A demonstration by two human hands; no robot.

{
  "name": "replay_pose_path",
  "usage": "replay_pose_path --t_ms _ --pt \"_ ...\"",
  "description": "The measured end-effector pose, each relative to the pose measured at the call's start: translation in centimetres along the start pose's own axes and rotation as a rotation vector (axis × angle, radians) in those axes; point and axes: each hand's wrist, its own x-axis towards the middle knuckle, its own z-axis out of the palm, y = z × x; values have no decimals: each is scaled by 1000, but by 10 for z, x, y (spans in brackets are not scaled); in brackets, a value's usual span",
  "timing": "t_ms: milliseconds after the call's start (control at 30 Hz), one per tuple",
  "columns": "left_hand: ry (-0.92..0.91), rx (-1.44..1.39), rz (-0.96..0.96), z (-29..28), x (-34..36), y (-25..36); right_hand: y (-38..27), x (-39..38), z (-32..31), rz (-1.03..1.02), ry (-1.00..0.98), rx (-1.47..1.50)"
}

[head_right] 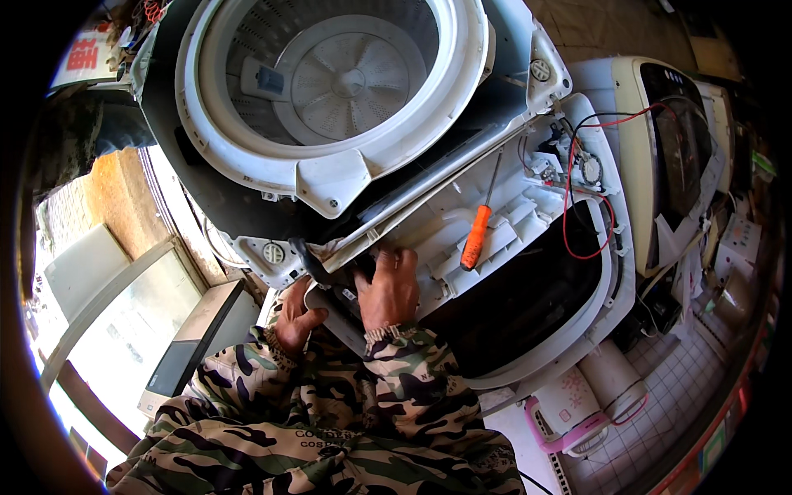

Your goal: The person works on the internal components of a top-loading washing machine with its lid open. They use an orange-handled screwdriver to tighten screws and manipulate wires and a small black component near the door latch area. The person repeatedly adjusts and secures parts within the machine's control housing.

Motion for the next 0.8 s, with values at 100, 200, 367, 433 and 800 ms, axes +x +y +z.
replay_pose_path --t_ms 100,200,367,433,800 --pt "6 48 -44 -2 1 1 11 2 -10 -58 -64 58" --pt "-17 34 -19 4 2 16 18 7 -30 -106 -226 -7" --pt "5 49 5 5 2 15 35 24 -49 -190 -416 -48" --pt "19 34 1 4 1 14 34 26 -51 -230 -412 -51" --pt "66 95 17 0 6 -8 20 21 -32 -358 -331 -386"
